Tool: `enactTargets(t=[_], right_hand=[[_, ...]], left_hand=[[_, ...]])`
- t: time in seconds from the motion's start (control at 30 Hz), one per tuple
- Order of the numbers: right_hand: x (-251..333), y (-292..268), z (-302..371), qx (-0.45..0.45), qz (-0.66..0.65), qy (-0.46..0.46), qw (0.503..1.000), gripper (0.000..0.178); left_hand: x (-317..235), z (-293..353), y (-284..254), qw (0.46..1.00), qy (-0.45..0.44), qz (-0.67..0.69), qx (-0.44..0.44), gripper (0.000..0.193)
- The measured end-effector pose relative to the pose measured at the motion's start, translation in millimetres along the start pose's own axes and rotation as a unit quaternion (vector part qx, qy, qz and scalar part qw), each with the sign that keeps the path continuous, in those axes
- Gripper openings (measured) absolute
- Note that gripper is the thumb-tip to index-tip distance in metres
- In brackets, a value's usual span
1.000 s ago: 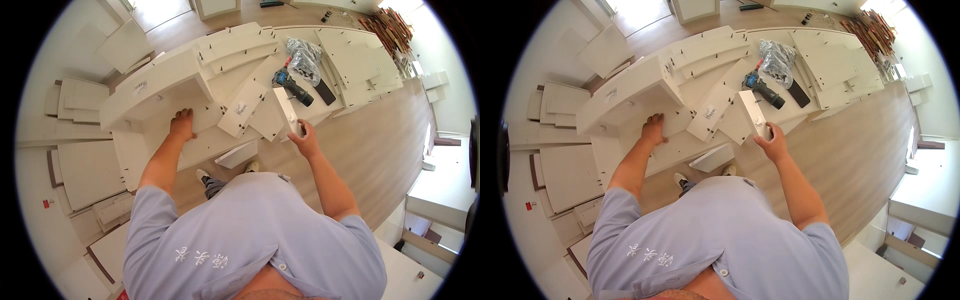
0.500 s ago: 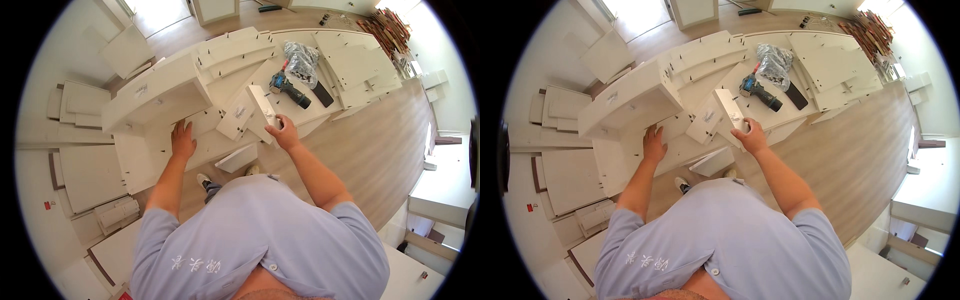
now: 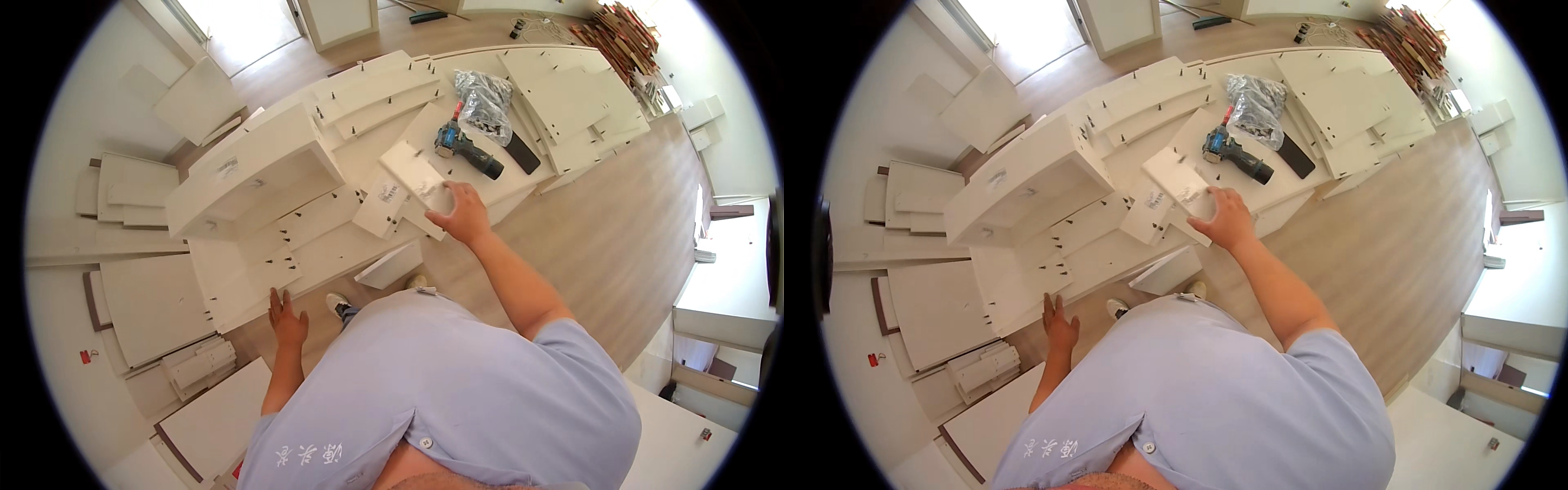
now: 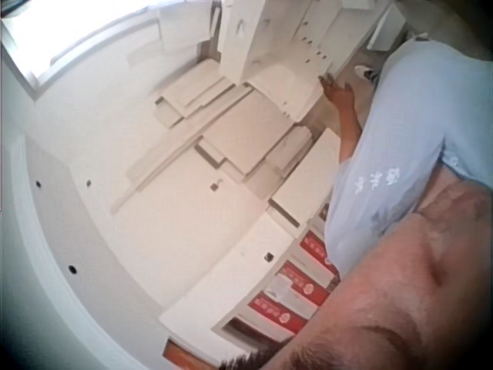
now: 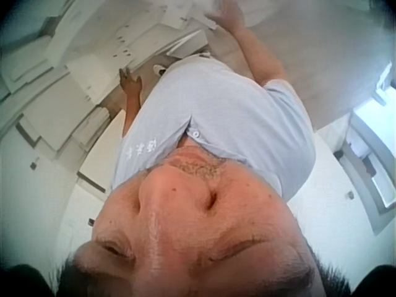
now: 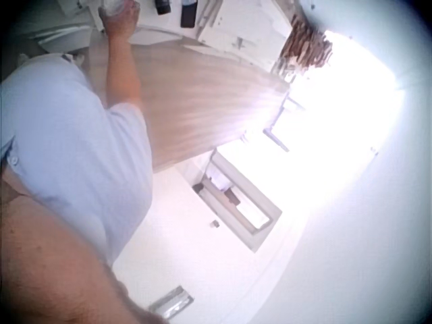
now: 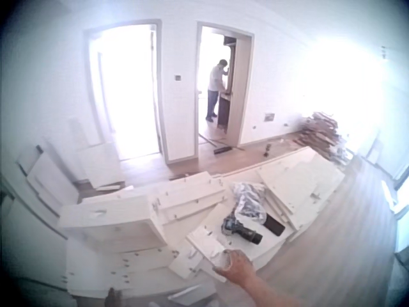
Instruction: The person picks up several white wooden panels and places them onto a partially assembled cabinet frame, aligning them with pre-installed dowels.
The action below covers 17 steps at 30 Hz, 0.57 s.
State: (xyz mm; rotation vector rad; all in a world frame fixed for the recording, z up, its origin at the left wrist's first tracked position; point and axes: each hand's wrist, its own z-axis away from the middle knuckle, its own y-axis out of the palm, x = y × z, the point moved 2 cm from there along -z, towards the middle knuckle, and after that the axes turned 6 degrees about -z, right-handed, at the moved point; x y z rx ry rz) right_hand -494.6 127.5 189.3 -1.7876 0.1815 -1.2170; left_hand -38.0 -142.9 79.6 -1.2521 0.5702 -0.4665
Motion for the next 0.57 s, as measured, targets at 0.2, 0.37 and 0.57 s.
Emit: enactTargets(t=[0.2,0.37,0.57], right_hand=[[51,35,-34,0.118,0.168,-0.017,0.978,0.082],[38,28,-57,0.085,0.141,-0.040,0.986,0.076],[154,-269,-33,-0.091,-0.257,-0.416,0.867,0.077]], left_hand=[[-14,-24,-7,0.999,-0.003,0.041,-0.015,0.075],[-7,-56,-25,0.998,-0.059,0.025,-0.026,0.082],[10,-64,-22,0.999,-0.042,-0.019,0.026,0.100]])
